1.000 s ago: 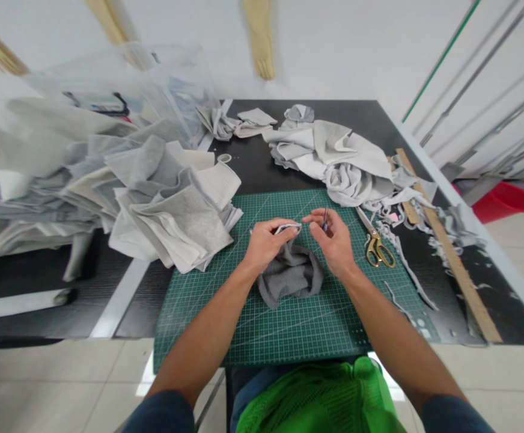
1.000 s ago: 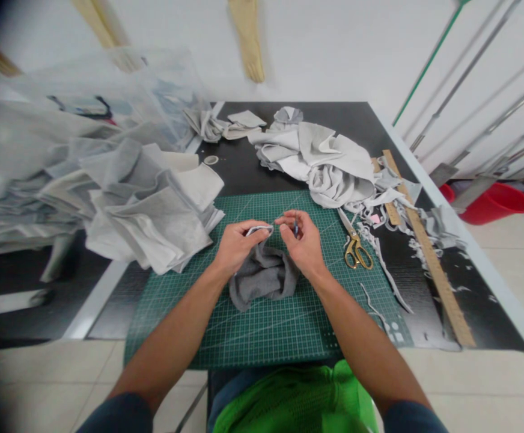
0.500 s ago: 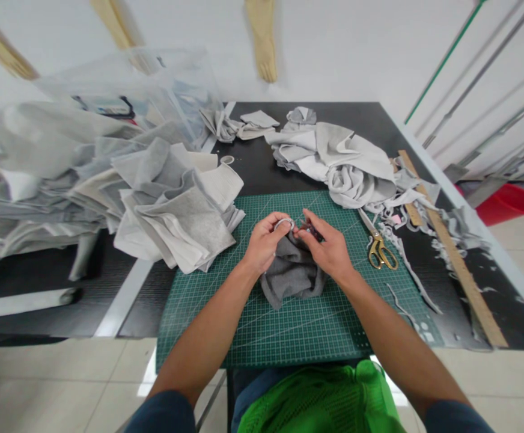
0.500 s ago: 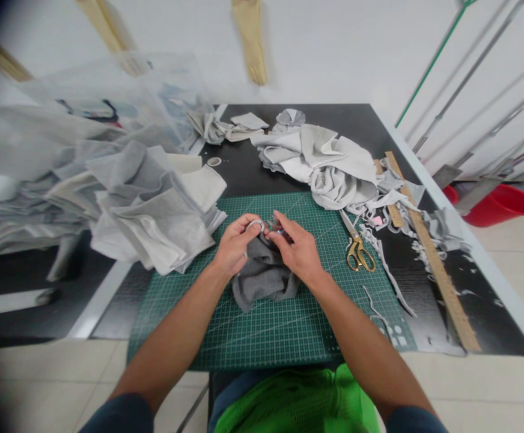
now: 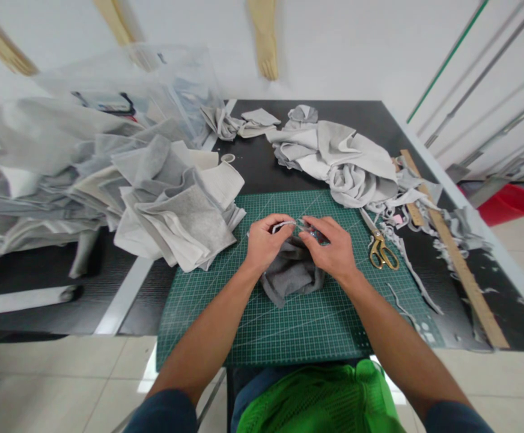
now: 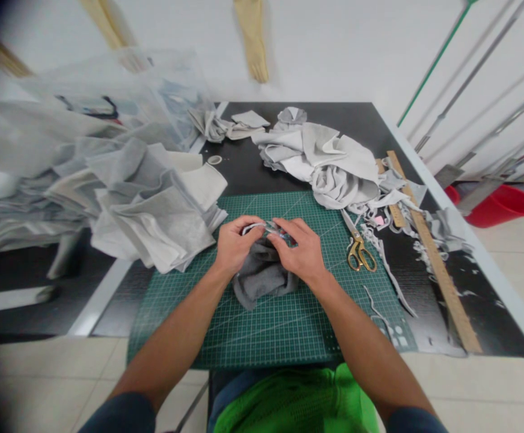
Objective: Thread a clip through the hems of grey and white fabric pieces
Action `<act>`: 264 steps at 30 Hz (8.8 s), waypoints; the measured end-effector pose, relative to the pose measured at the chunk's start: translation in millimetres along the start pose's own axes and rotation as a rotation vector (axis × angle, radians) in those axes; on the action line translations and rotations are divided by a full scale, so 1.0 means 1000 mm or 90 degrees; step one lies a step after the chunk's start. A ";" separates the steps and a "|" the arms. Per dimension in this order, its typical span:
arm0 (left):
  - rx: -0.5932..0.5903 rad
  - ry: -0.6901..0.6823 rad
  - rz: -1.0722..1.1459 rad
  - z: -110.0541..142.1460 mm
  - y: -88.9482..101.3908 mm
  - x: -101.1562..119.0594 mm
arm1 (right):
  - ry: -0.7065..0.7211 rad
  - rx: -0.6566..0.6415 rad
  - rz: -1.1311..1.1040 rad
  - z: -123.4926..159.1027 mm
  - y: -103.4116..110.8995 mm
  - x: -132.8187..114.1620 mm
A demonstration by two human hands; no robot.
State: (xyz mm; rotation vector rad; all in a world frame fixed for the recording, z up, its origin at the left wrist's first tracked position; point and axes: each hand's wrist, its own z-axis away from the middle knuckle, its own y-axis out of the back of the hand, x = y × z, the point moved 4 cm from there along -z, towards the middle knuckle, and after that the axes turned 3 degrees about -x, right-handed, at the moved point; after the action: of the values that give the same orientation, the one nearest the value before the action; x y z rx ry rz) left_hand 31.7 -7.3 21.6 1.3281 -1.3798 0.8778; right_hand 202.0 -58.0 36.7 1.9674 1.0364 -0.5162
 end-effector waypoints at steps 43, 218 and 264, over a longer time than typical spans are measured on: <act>-0.009 0.003 -0.022 0.006 -0.004 0.010 | -0.128 0.079 -0.058 0.000 0.006 0.012; -0.204 0.081 0.085 0.010 -0.021 0.000 | -0.351 -0.095 -0.461 0.003 -0.007 0.028; -0.039 -0.236 -0.277 0.011 -0.010 0.015 | 0.079 -0.138 0.039 0.004 -0.005 0.008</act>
State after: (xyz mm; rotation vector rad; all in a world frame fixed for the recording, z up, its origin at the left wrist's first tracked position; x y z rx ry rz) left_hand 41.5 -22.7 31.7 1.7157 -1.3016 0.3040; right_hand 202.5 -55.4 26.4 1.8492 1.0579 -0.2383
